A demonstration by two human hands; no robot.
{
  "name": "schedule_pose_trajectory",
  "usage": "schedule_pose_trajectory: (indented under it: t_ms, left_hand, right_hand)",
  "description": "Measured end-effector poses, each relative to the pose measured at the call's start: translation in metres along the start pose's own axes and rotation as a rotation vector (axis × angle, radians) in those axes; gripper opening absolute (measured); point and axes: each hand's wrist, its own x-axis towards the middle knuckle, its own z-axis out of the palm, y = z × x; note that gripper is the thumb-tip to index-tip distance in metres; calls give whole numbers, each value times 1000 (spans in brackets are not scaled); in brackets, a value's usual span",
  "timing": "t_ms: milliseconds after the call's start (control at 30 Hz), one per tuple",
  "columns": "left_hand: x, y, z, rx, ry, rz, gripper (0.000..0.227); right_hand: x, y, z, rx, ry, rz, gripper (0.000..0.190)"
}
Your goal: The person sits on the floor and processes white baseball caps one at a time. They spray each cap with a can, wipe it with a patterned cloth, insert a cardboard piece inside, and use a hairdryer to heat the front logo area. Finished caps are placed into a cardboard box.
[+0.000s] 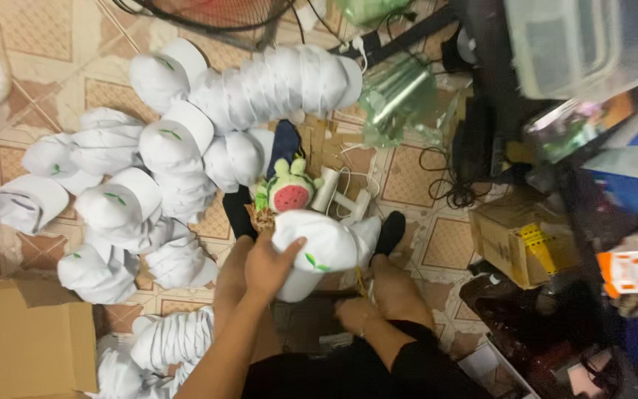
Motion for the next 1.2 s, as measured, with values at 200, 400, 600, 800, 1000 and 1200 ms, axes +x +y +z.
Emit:
schedule_pose_trajectory:
  t_ms: [200, 400, 600, 800, 1000, 1200]
  left_hand:
    - [76, -19, 62, -231, 181, 147, 56]
    - [102, 3, 82, -645, -14, 234, 36]
    - [86, -5, 77, -854, 14, 274, 43]
    - [29, -51, 75, -1111, -68, 549, 41]
    - [-31, -114, 71, -1189, -348, 463, 49]
    - [-81, -160, 69, 161, 439, 1369, 63]
  right_hand:
    - [74, -13, 27, -147, -479, -130, 32]
    - [92, 42, -36, -148, -124, -111, 21]
    - [39, 42, -101, 187, 1065, 122, 71]
    - [3, -18, -79, -3, 1806, 248, 53]
    - [-31, -46, -26, -151, 1807, -227, 34]
    - [-5, -82, 35, 1423, 1702, -408, 29]
